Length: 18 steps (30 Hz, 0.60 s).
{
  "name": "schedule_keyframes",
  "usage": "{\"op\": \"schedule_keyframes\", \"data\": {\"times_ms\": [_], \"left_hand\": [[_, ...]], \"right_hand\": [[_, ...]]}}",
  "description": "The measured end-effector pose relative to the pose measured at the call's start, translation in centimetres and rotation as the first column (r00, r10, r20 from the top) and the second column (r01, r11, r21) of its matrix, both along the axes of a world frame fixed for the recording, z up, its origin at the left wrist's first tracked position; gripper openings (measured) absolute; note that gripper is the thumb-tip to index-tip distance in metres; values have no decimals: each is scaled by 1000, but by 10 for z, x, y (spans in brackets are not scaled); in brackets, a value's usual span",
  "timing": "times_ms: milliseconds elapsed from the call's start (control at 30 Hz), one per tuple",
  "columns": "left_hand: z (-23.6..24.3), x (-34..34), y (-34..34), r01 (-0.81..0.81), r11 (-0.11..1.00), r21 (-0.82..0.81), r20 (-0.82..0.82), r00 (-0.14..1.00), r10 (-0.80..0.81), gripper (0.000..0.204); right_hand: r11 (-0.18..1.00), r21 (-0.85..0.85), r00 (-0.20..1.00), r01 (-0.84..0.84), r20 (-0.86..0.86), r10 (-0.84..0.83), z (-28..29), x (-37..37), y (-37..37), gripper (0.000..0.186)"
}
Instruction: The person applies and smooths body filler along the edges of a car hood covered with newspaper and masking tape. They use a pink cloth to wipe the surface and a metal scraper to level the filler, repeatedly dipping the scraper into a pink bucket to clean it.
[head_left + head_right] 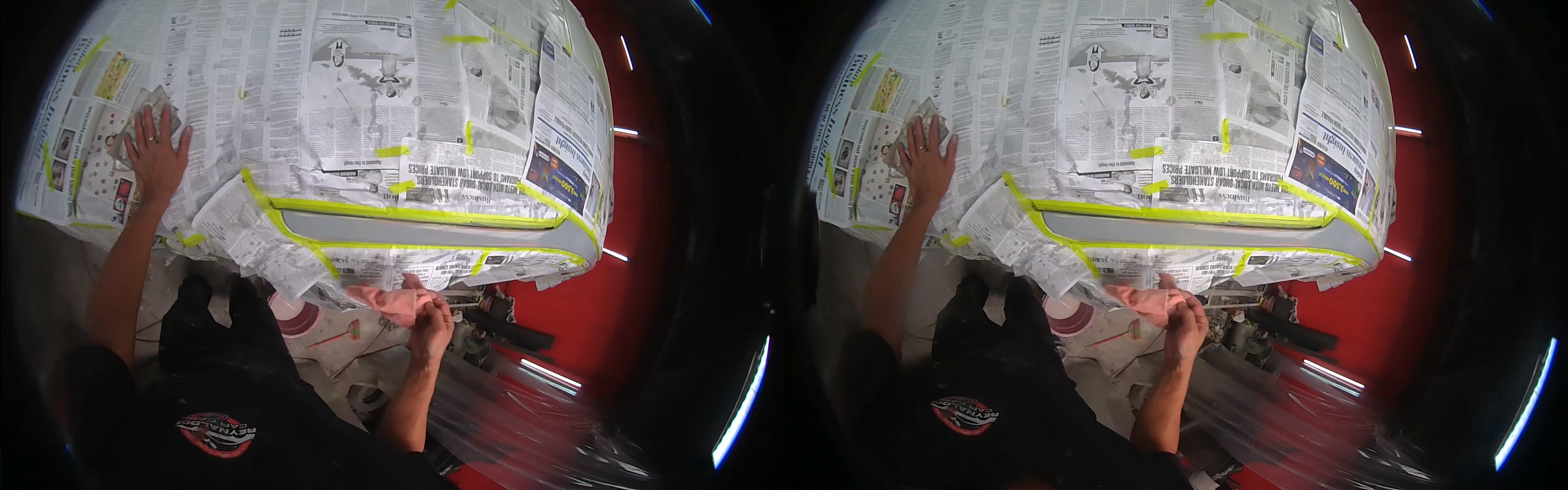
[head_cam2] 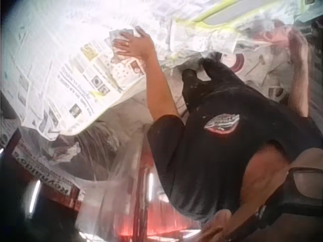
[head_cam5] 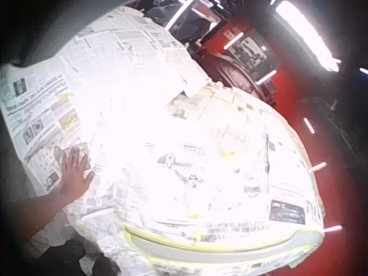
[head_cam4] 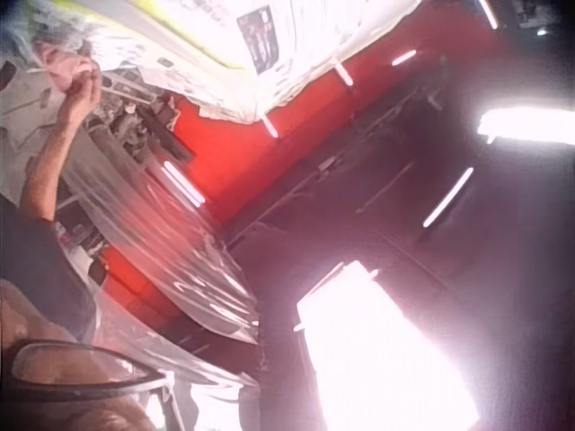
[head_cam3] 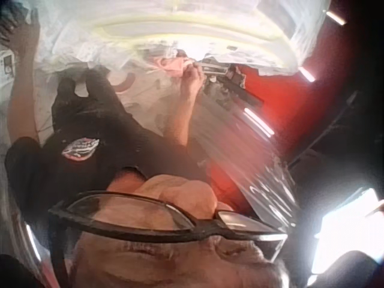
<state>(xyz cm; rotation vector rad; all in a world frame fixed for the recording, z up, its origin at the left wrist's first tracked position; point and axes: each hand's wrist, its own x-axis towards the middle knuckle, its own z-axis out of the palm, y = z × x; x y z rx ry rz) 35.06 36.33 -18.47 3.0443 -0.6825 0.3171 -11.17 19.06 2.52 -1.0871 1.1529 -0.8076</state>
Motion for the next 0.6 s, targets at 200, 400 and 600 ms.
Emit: {"op": "schedule_keyframes", "data": {"times_ms": [200,400,600], "left_hand": [[-3,0,-14,-11,990,141,10,1000,10,58],[-21,6,-16,128,970,-205,187,978,-89,58],[-21,8,-17,140,969,-201,197,975,-100,60]], "right_hand": [[864,-293,868,410,-164,-468,36,-71,-55,17],[682,-603,785,413,-144,-603,45,-22,-104,12],[696,-684,824,219,-252,-507,25,4,-149,15]]}}
